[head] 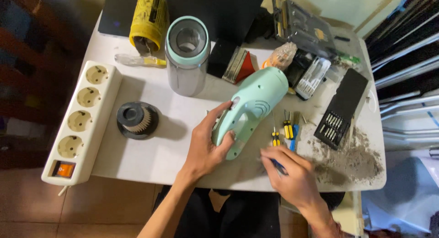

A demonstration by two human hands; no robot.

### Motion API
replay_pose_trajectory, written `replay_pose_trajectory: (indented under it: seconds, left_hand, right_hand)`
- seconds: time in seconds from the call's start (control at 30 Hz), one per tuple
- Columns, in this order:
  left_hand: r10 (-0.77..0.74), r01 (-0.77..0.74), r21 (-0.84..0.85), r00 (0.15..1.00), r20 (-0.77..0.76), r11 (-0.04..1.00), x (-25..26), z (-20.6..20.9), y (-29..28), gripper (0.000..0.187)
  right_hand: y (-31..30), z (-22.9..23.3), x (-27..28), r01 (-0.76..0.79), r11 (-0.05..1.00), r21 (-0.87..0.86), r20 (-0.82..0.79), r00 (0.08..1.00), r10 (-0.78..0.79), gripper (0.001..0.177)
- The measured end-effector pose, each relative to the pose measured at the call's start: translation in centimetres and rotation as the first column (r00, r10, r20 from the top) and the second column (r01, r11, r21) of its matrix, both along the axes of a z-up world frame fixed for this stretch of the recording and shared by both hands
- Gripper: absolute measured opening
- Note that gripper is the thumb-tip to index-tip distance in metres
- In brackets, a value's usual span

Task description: Disassembling a handheld vacuum cleaner with a screwdriver on a desk.

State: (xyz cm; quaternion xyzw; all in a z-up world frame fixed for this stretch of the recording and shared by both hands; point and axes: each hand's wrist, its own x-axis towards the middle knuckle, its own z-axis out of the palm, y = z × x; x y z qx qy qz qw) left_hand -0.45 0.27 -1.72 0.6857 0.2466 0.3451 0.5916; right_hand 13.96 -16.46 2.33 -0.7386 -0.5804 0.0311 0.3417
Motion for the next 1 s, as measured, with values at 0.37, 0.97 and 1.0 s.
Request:
replay_pose_trajectory:
  seconds: [0.37, 0.97, 1.0]
  left_hand:
    - [-0.01, 0.01, 0.006, 1.0, 0.03, 1.0, -0.1, 0.3, -0.2, 0.061]
    - [-0.012, 0.011, 0.021, 1.0, 0.024, 1.0, -0.1, 0.4, 0.0, 0.06]
    - [-0.005, 0.004, 0.037, 1.0, 0.031, 0.999, -0.1, 0.3, 0.0, 0.06]
  right_hand:
    - [0.2, 0.9, -1.5, 0.037, 0.999, -0.018, -0.13, 0.991, -0.039, 0.017]
    - [3.0, 1.9, -2.6, -0.086, 0.991, -0.105, -0.064, 0.995, 0.08, 0.019]
    - [3.1, 2.0, -2.6, -0.088, 0.99, -0.112, -0.058, 0.995, 0.082, 0.018]
